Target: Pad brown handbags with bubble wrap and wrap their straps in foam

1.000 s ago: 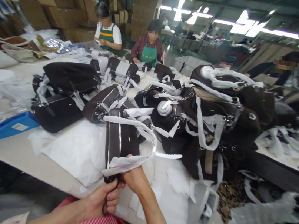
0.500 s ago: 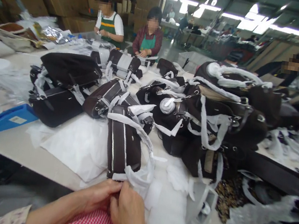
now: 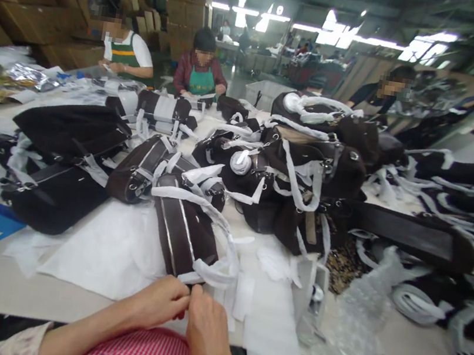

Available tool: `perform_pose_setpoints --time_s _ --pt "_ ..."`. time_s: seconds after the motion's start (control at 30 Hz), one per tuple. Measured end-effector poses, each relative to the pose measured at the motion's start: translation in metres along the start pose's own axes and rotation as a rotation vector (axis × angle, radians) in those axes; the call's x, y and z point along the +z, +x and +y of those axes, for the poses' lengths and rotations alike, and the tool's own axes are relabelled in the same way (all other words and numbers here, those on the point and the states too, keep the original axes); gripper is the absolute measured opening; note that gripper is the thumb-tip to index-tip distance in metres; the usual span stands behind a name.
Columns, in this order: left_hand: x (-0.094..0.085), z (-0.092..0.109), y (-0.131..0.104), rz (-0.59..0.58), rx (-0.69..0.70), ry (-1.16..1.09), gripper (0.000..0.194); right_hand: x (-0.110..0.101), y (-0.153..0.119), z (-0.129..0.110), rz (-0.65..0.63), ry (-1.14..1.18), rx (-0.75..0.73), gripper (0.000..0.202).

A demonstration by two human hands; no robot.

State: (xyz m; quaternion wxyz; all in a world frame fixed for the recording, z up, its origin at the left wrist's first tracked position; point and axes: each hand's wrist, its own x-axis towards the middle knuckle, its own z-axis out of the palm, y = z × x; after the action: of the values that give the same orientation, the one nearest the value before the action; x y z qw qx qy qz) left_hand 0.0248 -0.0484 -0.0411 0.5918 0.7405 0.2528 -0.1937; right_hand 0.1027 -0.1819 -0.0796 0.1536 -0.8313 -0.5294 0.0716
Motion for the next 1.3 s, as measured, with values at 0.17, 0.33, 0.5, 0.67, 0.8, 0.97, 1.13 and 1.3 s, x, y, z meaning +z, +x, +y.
perform_pose_setpoints --time_s 0.17,0.33,0.5,0.67,0.8,0.97,1.13,1.3 --pt "-0.015 -0.007 -0.009 0.247 0.478 0.622 0.022 -0.006 0.001 0.007 -0.110 0.044 0.011 0.028" --pt "-0.039 0.004 0.006 0.169 0.812 0.963 0.017 -0.026 0.007 0.009 -0.222 0.240 0.068 0.029" --pt "-0.057 0.018 0.021 -0.040 0.911 0.872 0.051 -0.053 0.009 0.015 -0.320 0.419 0.064 0.027" --pt "-0.051 0.008 0.038 -0.065 0.941 0.893 0.036 -0.043 0.002 0.024 -0.366 0.352 0.083 0.027" --pt "-0.038 -0.002 0.047 -0.051 0.955 0.927 0.035 -0.016 -0.012 0.033 -0.308 0.222 0.118 0.022" --pt "-0.024 -0.011 0.053 0.005 0.938 0.928 0.010 0.008 -0.020 0.033 -0.218 0.041 0.124 0.015" --pt "-0.019 -0.014 0.055 0.131 0.989 0.975 0.005 0.014 -0.023 0.027 -0.143 0.173 0.207 0.023" --pt "-0.018 -0.015 0.058 0.093 0.967 0.937 0.005 0.035 -0.028 0.021 -0.054 0.208 0.239 0.032"
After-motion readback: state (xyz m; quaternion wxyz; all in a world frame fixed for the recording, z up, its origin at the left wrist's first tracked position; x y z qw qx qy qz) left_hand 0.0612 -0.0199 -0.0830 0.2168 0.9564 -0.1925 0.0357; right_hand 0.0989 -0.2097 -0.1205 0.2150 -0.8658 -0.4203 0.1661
